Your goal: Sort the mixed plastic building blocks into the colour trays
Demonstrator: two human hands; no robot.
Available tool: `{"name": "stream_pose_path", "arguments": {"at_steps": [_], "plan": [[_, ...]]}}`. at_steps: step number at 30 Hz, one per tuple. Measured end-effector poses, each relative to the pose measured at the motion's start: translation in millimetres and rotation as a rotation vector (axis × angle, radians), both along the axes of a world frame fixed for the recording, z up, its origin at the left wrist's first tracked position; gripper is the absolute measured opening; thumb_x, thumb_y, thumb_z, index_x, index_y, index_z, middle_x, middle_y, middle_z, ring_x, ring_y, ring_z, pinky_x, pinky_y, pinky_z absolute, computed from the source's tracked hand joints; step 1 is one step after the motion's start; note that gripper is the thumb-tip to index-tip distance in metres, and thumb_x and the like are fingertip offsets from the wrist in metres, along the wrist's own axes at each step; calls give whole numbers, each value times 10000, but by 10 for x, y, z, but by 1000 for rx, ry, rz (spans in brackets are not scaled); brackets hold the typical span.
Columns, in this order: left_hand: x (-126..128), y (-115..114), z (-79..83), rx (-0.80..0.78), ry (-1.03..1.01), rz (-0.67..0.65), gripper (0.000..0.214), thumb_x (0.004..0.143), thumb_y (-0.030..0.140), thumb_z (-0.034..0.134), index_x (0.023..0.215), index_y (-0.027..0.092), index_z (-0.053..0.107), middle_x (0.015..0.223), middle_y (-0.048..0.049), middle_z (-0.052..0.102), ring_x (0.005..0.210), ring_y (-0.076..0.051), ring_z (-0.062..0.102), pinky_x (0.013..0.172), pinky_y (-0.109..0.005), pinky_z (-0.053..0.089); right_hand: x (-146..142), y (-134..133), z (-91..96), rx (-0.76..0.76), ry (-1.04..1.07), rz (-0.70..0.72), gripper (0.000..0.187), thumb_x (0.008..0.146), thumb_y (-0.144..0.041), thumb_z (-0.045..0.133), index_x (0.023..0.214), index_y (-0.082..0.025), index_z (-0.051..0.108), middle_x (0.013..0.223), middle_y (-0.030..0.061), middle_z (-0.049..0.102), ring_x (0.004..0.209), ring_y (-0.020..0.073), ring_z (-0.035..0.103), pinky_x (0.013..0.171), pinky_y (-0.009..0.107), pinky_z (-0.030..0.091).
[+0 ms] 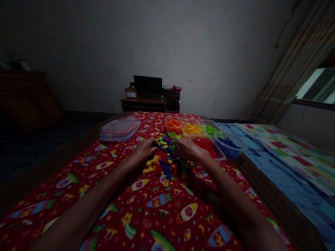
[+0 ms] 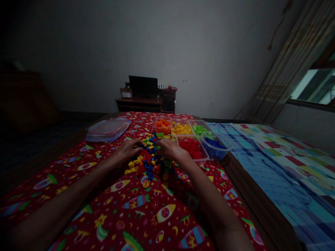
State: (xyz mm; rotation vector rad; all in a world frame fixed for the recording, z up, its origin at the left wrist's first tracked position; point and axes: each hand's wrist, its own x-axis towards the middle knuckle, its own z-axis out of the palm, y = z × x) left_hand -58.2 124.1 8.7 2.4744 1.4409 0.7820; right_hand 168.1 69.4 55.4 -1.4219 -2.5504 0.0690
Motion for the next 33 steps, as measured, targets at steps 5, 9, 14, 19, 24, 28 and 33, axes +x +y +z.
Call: {"name": "stream_pose_path", "arguments": {"at_steps": [5, 9, 14, 19, 24, 28, 33], "plan": [[23, -20, -2, 49, -57, -18, 248, 747, 293, 545, 954, 217, 659, 913, -35, 723, 849, -216, 661, 772, -306, 508, -16, -17, -212, 11, -33, 36, 333, 773, -139, 631, 1104, -175, 624, 1090, 98, 628, 1016, 179, 563, 843, 257, 408], [77, -61, 9, 87, -113, -70, 335, 791, 307, 498, 1083, 202, 624, 987, -54, 714, 914, -215, 656, 834, -332, 502, 26, 2, -173, -18, -3, 55, 324, 771, -133, 615, 1093, -172, 617, 1053, 91, 630, 998, 174, 560, 820, 252, 406], [147, -153, 111, -2, -124, -173, 386, 740, 244, 542, 1115, 194, 623, 1049, -53, 703, 953, -213, 649, 862, -333, 499, -13, 7, -93, -40, 33, 20, 268, 793, -258, 586, 1043, -164, 614, 945, 76, 656, 861, 174, 586, 705, 250, 403], [185, -176, 132, -101, -202, -192, 469, 667, 184, 582, 1134, 207, 615, 1032, -33, 707, 927, -209, 657, 836, -329, 515, -59, -19, -34, -81, 13, -41, 270, 791, -333, 567, 973, -151, 647, 883, 89, 676, 794, 190, 600, 647, 255, 387], [192, -119, 70, -176, -342, -211, 475, 701, 286, 605, 1169, 203, 585, 937, -36, 726, 864, -215, 673, 773, -336, 531, -54, 27, -66, -18, 93, -20, 304, 801, -320, 561, 1041, -144, 624, 906, 78, 663, 791, 171, 584, 658, 245, 378], [202, -74, 34, -216, -432, -195, 464, 737, 391, 573, 1141, 165, 596, 905, -66, 723, 805, -222, 675, 688, -328, 538, -69, 76, -124, 53, 237, 19, 364, 806, -307, 574, 1136, -155, 573, 945, 61, 640, 821, 158, 563, 697, 243, 382], [223, -61, -3, -499, -586, -307, 559, 669, 440, 635, 1150, 161, 578, 825, -34, 713, 747, -197, 674, 683, -322, 542, -137, 53, -162, 59, 309, 77, 374, 809, -264, 591, 1167, -166, 546, 962, 59, 621, 854, 160, 543, 737, 258, 390]]}}
